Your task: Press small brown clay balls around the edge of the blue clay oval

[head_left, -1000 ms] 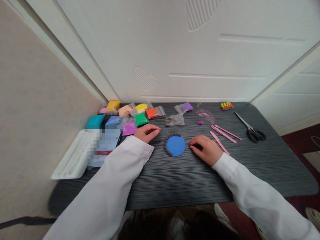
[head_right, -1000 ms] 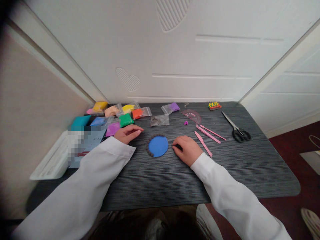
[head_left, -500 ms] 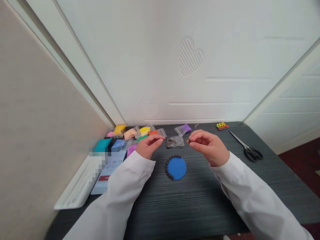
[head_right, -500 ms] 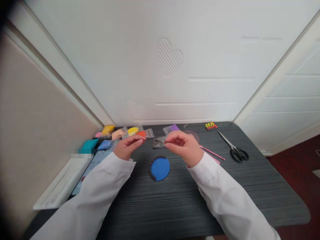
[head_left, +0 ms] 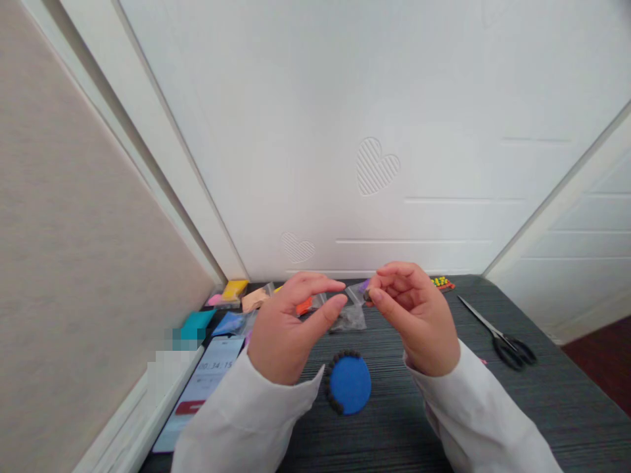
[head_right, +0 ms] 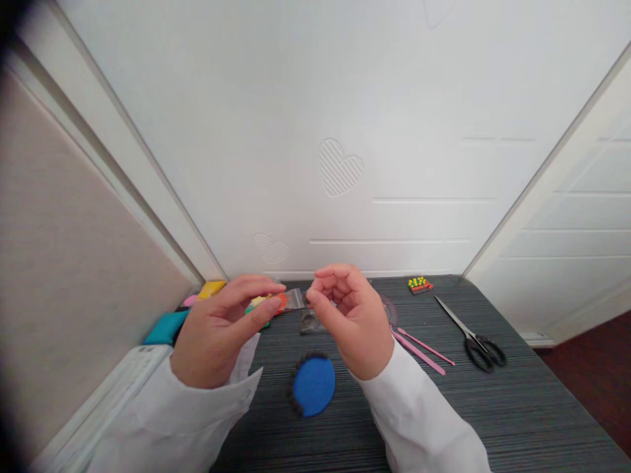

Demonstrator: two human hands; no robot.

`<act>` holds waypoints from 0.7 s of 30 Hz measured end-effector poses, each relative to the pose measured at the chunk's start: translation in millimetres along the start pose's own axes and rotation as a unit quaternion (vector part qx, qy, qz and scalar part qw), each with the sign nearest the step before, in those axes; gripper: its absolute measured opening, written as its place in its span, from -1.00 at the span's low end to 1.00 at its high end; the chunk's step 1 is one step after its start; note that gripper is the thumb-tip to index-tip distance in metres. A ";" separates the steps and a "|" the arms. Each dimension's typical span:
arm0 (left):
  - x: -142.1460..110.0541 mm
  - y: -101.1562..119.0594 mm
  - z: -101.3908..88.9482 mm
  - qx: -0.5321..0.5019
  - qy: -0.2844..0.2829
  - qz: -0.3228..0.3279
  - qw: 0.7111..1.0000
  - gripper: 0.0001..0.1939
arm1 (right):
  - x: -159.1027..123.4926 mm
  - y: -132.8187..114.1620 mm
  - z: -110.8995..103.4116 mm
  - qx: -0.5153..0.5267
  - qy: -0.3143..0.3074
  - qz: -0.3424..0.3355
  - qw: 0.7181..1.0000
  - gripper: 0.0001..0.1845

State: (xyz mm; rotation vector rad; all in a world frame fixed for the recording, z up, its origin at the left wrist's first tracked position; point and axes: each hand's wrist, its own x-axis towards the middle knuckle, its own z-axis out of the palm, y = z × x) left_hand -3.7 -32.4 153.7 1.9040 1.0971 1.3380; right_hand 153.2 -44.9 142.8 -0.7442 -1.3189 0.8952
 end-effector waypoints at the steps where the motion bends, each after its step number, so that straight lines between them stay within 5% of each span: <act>1: -1.5 3.5 -0.3 0.007 -0.006 -0.007 1.000 -0.86 | -1.1 -1.8 2.0 0.000 0.002 -0.002 1.000 -0.77; 10: -4.7 15.5 -1.6 0.017 -0.056 -0.047 0.997 -0.86 | -4.7 -6.4 7.2 0.046 -0.031 0.028 0.998 -0.66; 21: -1.5 7.6 -3.7 -0.001 -0.089 -0.052 0.995 -0.88 | -6.4 -8.1 3.1 -0.051 -0.062 0.026 0.996 -0.73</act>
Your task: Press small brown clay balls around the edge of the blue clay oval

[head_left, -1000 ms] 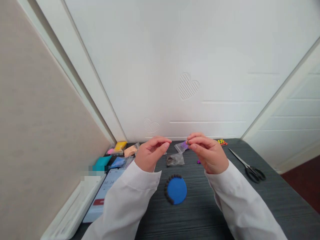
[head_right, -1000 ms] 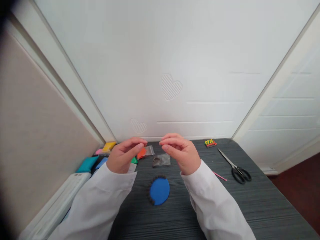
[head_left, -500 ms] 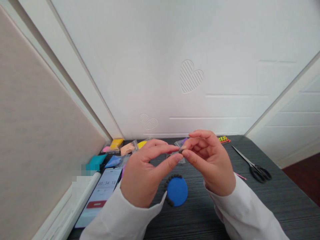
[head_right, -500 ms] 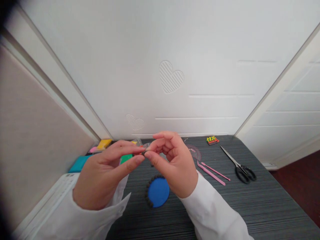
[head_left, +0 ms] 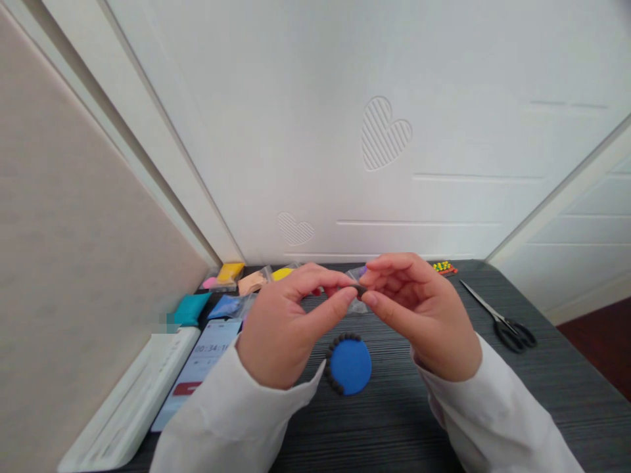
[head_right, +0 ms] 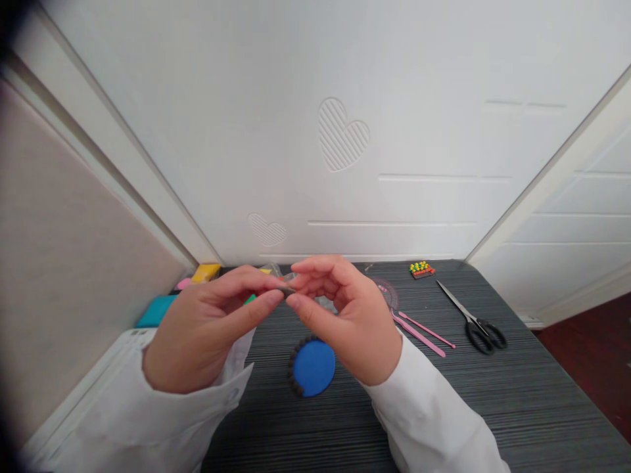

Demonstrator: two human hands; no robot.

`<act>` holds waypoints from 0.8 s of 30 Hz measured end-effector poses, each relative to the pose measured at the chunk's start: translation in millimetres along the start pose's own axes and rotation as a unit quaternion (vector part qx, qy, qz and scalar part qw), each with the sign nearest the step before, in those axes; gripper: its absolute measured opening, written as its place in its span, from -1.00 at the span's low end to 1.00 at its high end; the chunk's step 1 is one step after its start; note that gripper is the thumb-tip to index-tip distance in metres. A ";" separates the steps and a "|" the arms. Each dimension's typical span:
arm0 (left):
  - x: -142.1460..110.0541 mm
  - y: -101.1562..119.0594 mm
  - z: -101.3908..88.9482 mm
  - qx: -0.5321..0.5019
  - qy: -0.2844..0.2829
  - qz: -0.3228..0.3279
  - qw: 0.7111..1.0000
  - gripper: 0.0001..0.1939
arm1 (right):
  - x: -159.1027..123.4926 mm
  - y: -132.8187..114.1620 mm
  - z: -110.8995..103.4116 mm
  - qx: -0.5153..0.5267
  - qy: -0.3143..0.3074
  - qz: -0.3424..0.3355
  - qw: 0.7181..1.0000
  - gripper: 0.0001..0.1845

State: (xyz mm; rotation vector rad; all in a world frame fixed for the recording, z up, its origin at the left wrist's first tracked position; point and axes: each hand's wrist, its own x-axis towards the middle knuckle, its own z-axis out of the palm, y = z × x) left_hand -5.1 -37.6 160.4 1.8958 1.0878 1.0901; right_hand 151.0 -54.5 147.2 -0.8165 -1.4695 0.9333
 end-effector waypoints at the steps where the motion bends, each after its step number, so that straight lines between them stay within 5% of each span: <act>1: -0.4 0.5 0.5 0.005 0.002 0.000 1.000 -0.90 | -0.1 0.1 -0.5 -0.030 0.005 0.000 1.000 -0.74; 7: -5.6 5.0 4.9 0.030 0.027 0.010 0.999 -0.93 | -1.2 -3.8 -3.5 -0.159 -0.021 -0.003 0.987 -0.91; 19: -4.5 6.6 10.2 0.060 0.116 0.019 0.991 -0.96 | -5.8 -13.2 -7.3 -0.043 -0.029 0.037 0.998 -0.98; 24: -6.6 9.4 8.5 0.068 0.094 0.039 0.993 -0.89 | -5.7 -12.1 -7.2 -0.058 -0.010 0.021 0.998 -0.96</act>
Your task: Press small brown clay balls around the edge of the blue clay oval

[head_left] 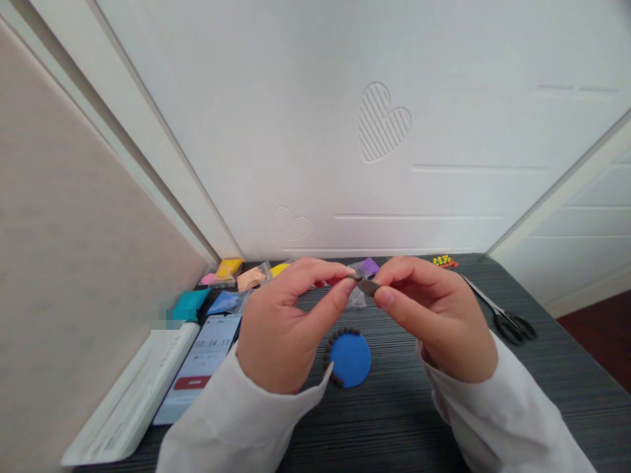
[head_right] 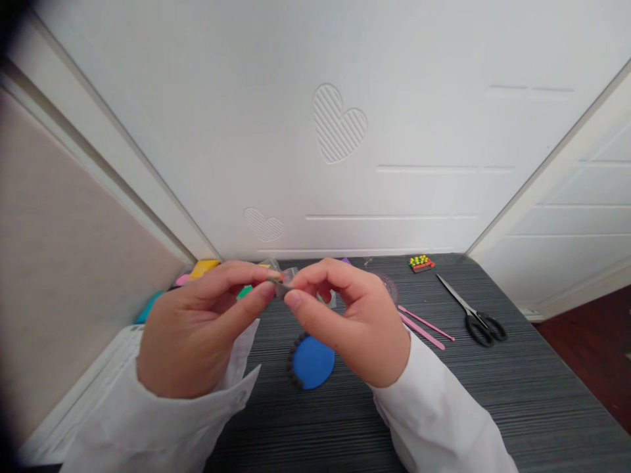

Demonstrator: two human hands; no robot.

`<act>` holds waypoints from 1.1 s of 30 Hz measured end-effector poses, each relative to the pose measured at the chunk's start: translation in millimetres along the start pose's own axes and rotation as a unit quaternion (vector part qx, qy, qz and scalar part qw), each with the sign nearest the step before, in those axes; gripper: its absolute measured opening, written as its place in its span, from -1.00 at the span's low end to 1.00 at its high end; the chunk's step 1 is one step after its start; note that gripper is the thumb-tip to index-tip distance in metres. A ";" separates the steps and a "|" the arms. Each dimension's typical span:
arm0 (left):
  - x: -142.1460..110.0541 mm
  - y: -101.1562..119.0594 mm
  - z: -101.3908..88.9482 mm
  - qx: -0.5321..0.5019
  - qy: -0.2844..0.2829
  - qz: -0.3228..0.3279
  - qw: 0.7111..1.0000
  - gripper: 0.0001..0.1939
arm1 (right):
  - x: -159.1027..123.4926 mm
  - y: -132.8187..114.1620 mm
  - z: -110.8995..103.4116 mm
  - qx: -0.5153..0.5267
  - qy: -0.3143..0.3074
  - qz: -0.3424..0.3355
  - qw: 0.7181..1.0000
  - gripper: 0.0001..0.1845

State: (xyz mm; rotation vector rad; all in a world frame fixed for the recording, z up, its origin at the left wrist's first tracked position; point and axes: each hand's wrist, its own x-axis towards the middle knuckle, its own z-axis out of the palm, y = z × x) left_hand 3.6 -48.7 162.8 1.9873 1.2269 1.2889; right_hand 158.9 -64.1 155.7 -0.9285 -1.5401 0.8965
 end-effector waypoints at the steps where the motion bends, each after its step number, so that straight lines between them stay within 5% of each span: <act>1: -0.7 0.8 -0.2 0.000 -0.001 0.005 1.000 -0.87 | 0.5 1.0 0.6 -0.015 0.004 -0.005 1.000 -0.95; 18: -2.3 9.3 -3.4 0.022 -0.032 -0.011 0.999 -0.84 | 1.9 -0.9 4.6 -0.183 0.036 -0.085 0.979 -0.92; 28: -2.9 8.7 7.0 0.015 0.094 -0.055 0.994 -0.93 | 0.3 -1.8 6.7 -0.190 0.048 -0.121 0.973 -0.84; 33: -4.0 8.6 5.5 0.007 0.050 -0.011 0.999 -0.81 | 0.9 -2.7 7.4 -0.250 0.073 -0.162 0.952 -0.84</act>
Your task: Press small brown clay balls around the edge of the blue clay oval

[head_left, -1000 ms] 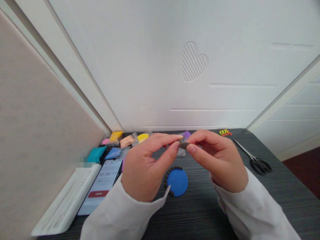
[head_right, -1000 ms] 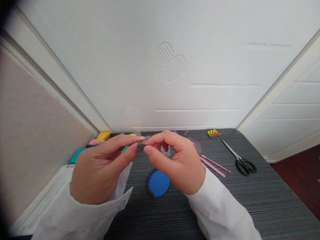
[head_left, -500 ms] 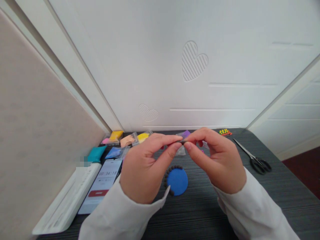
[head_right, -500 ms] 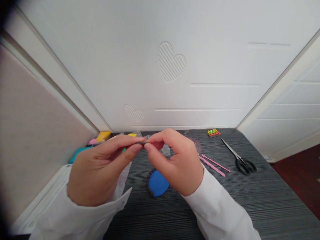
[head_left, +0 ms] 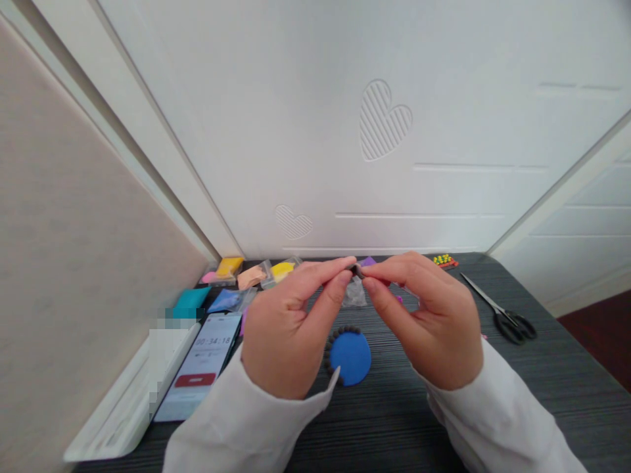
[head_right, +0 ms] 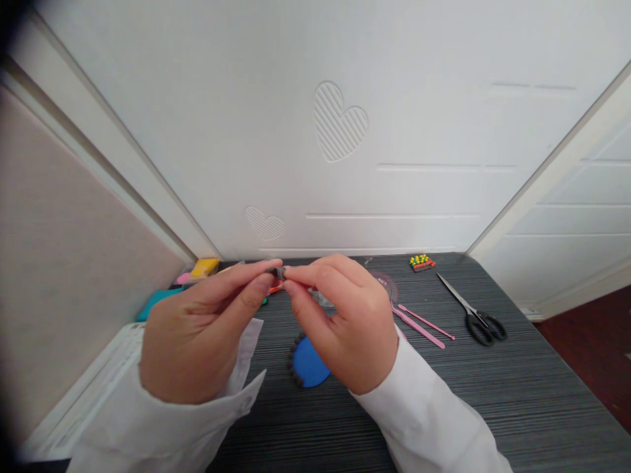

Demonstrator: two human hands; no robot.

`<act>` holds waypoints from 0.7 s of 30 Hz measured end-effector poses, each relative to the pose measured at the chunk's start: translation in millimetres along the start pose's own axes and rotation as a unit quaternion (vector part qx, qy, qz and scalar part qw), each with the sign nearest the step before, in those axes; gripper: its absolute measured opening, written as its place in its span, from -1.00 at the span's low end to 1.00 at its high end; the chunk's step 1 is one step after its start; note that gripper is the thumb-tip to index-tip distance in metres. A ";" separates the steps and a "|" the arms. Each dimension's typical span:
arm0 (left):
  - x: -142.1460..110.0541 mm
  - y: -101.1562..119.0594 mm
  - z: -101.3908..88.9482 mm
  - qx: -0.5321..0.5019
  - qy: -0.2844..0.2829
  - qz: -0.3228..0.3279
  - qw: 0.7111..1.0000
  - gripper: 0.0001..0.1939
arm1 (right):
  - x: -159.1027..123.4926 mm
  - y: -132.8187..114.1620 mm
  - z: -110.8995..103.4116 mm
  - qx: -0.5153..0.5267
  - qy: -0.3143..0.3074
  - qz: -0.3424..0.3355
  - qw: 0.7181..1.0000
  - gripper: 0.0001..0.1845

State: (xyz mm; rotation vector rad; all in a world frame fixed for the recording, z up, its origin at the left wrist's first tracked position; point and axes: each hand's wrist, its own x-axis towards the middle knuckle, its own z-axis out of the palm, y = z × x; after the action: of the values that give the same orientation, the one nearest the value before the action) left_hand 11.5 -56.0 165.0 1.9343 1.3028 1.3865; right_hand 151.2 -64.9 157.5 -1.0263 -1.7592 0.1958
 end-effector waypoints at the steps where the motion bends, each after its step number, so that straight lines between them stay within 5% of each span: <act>1: -1.3 -0.5 -0.7 -0.002 -0.021 0.010 1.000 -0.78 | 0.0 0.2 0.4 -0.008 0.005 -0.004 1.000 -0.85; 9: -9.4 3.7 -0.7 -0.066 -0.042 -0.005 0.997 -0.76 | 0.1 1.9 2.6 -0.017 0.051 0.000 0.999 -0.82; 16: 0.5 -0.3 1.8 -0.210 -0.041 -0.103 0.971 -0.92 | -1.5 1.7 3.9 -0.009 0.055 -0.006 0.998 -0.77; 21: 5.7 -6.8 -3.4 -0.268 0.003 -0.126 0.955 -0.76 | -0.6 3.1 2.8 0.031 0.060 0.010 0.998 -0.80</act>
State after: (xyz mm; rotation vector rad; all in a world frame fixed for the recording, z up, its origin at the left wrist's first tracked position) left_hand 5.8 -48.5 164.0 1.3531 0.9960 1.4287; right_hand 150.6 -62.5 154.1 -0.9917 -1.6255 0.1959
